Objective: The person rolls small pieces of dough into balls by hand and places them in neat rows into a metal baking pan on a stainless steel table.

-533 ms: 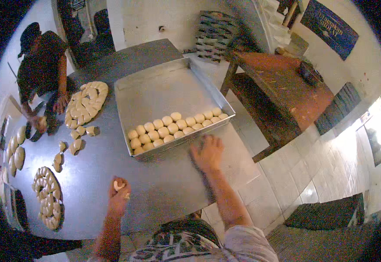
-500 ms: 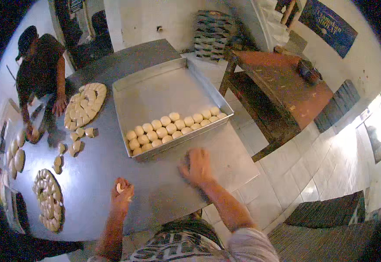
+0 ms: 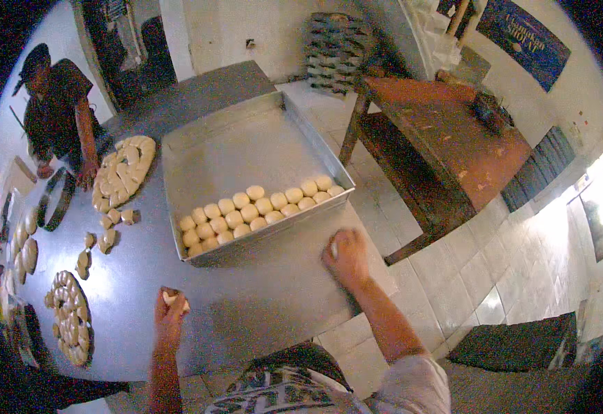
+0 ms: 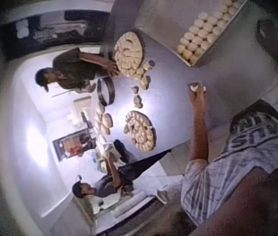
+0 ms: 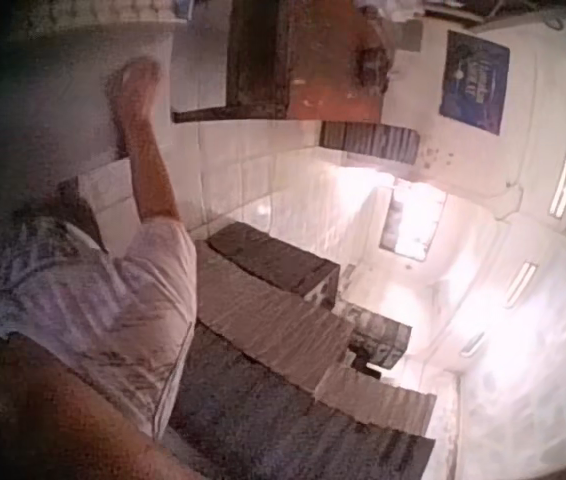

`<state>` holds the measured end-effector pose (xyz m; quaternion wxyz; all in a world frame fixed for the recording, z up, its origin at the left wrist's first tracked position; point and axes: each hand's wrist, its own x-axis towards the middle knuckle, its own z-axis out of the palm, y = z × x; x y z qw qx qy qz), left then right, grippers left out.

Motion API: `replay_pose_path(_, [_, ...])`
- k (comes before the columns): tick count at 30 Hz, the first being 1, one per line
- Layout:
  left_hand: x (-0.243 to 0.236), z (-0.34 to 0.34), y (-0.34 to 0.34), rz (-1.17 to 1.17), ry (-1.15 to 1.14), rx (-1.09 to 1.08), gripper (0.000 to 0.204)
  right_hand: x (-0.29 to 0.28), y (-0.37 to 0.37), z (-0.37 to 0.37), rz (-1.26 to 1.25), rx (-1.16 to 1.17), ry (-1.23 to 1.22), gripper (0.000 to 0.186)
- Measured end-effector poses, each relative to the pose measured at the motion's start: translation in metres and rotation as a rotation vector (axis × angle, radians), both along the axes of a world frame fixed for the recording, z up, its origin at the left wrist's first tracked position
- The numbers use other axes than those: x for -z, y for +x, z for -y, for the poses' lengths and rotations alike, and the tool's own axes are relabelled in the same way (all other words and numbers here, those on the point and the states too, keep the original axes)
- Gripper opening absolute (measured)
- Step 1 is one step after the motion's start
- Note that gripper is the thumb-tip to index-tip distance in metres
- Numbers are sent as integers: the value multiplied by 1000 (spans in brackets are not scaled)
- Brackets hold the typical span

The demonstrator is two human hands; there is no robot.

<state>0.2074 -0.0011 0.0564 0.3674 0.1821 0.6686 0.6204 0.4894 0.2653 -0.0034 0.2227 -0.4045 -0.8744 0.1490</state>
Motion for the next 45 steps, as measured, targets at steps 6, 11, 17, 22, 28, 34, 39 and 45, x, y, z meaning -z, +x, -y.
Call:
replay_pose_path(6, [18,-8,12,-195,-148,54,19,-17,-9,29,-85,-112,206,22])
replay_pose_path(11, [15,18,0,-104,-112,6,17,-60,7,-45,-430,162,-589,20])
replay_pose_path(17, [22,-15,28,262,33,154,35,-80,-130,-104,-616,172,22,23])
replay_pose_path(22, [11,-4,7,464,98,5,40,-93,-152,-44,-674,-21,-207,29])
replay_pose_path(28, [-4,-13,1,273,159,662,35,-67,-115,124,-262,-397,-865,25])
replay_pose_path(34, [29,-37,-192,-889,-316,-29,27,-44,-35,116,286,-200,228,35])
replay_pose_path(39, [61,-94,-283,-1354,-495,-16,59,-19,-98,79,83,224,11,38])
replay_pose_path(45, [64,-94,-288,-1389,-600,-4,38,1,-23,72,185,274,275,21])
